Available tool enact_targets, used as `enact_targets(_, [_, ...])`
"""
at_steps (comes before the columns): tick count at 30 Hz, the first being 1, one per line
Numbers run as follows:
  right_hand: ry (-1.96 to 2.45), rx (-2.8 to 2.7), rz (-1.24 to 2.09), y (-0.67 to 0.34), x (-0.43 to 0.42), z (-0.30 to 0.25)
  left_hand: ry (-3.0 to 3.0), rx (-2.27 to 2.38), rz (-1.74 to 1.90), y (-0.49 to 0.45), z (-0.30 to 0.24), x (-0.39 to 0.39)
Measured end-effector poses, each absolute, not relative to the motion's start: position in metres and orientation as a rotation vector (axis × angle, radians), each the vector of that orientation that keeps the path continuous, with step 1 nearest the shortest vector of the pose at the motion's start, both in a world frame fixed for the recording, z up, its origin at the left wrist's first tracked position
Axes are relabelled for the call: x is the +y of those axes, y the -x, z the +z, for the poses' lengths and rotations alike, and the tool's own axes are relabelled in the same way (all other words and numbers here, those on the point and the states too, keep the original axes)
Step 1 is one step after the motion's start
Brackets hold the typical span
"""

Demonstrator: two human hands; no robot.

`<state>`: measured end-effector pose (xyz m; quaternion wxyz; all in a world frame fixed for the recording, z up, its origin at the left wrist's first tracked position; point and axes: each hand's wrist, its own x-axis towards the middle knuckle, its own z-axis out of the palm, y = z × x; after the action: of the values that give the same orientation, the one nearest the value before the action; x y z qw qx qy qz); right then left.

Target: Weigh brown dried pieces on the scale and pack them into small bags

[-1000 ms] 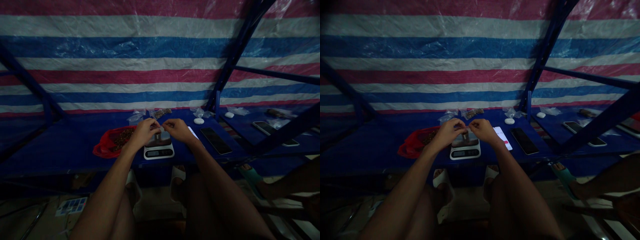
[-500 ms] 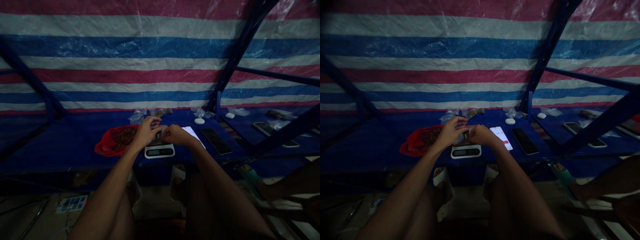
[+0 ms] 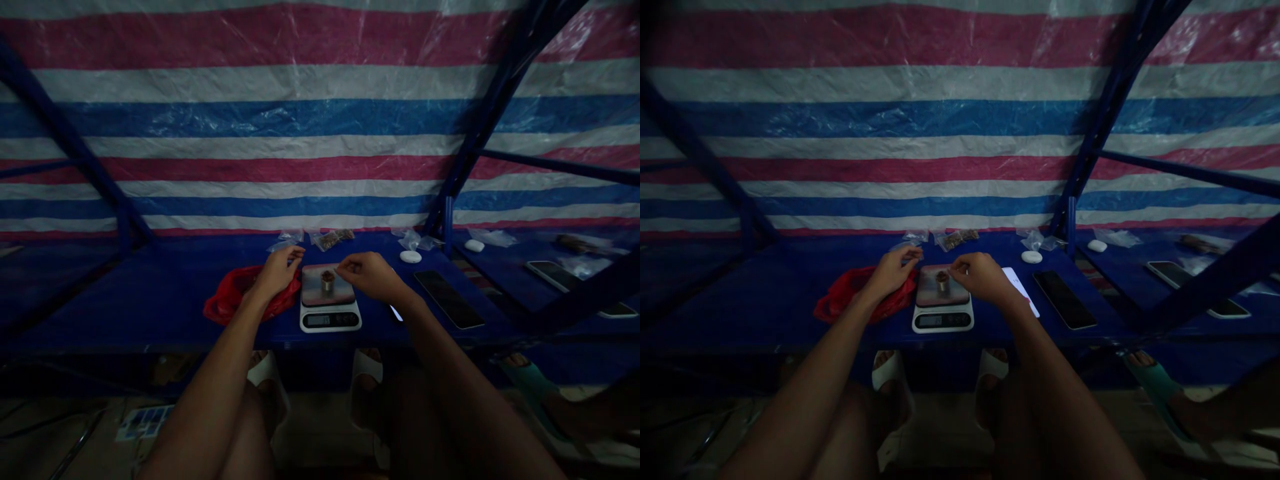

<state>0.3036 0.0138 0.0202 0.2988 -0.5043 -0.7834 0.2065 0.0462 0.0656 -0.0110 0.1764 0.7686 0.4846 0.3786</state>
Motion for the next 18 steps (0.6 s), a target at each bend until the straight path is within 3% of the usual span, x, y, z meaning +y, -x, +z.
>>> enact_targets(13, [1.485, -2.242, 0.312, -0.283, 0.012, 0.022, -2.35, 1.712, 0.306, -0.042, -0.014, 0.071])
enact_targets(18, [1.426, -2.184, 0.326, -0.285, 0.011, 0.022, -2.295, 1.861, 0.193, -0.052, -0.01, 0.071])
